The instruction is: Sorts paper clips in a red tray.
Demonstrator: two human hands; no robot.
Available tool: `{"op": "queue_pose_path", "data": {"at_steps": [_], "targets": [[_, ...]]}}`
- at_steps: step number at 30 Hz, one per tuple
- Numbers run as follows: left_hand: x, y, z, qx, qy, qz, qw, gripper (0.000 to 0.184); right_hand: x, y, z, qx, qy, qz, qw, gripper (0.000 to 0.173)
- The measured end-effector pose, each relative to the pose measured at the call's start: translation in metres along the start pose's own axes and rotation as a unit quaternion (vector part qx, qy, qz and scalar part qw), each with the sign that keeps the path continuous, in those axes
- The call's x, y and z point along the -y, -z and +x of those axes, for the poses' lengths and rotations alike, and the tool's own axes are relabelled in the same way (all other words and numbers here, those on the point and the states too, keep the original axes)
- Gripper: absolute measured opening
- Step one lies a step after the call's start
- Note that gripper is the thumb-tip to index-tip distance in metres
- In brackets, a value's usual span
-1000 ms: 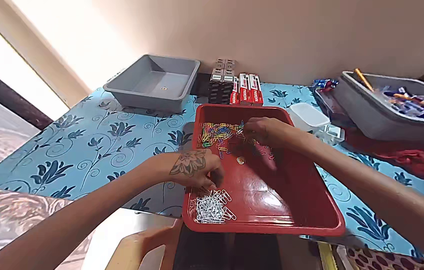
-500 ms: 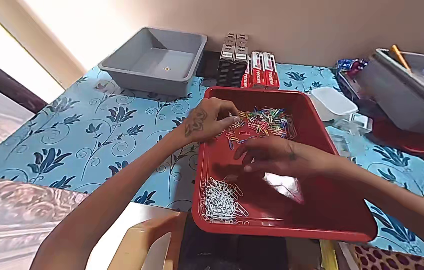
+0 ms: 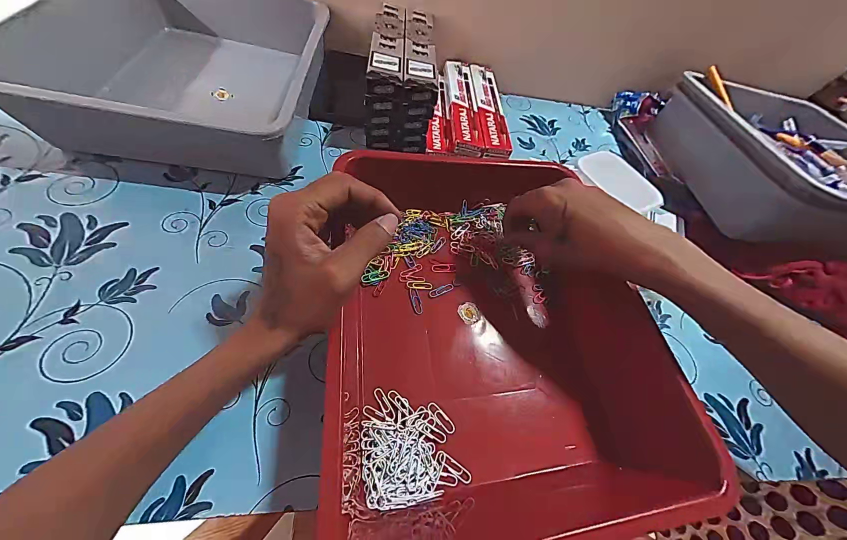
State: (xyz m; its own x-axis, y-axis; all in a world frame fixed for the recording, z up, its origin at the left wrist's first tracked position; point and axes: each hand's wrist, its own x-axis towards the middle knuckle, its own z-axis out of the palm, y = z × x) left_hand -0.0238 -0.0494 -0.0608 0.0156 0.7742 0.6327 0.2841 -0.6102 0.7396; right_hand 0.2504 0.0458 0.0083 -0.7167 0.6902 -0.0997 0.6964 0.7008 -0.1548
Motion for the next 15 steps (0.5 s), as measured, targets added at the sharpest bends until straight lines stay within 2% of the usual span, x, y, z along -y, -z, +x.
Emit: {"op": "queue_pose_path", "data": {"at_steps": [3, 6, 10, 15], "targets": [[0.002, 0.002, -0.003, 0.013, -0.006, -0.010, 1.000, 0.010, 0.006, -0.005, 0.006, -0.042, 0.052, 0.015, 0.998, 0.014], [0.005, 0.005, -0.007, 0.020, -0.022, -0.019, 0.999, 0.013, 0.013, -0.017, 0.024, -0.042, 0.103, -0.034, 0.993, 0.020], [0.016, -0.003, -0.012, -0.081, -0.021, -0.075, 0.994, 0.026, 0.017, -0.018, 0.040, -0.036, 0.116, -0.064, 0.991, 0.013], [0.023, -0.003, -0.013, -0.154, 0.068, -0.037, 0.985, 0.044, 0.031, -0.008, 0.030, -0.081, 0.100, 0.049, 0.990, 0.017]]}}
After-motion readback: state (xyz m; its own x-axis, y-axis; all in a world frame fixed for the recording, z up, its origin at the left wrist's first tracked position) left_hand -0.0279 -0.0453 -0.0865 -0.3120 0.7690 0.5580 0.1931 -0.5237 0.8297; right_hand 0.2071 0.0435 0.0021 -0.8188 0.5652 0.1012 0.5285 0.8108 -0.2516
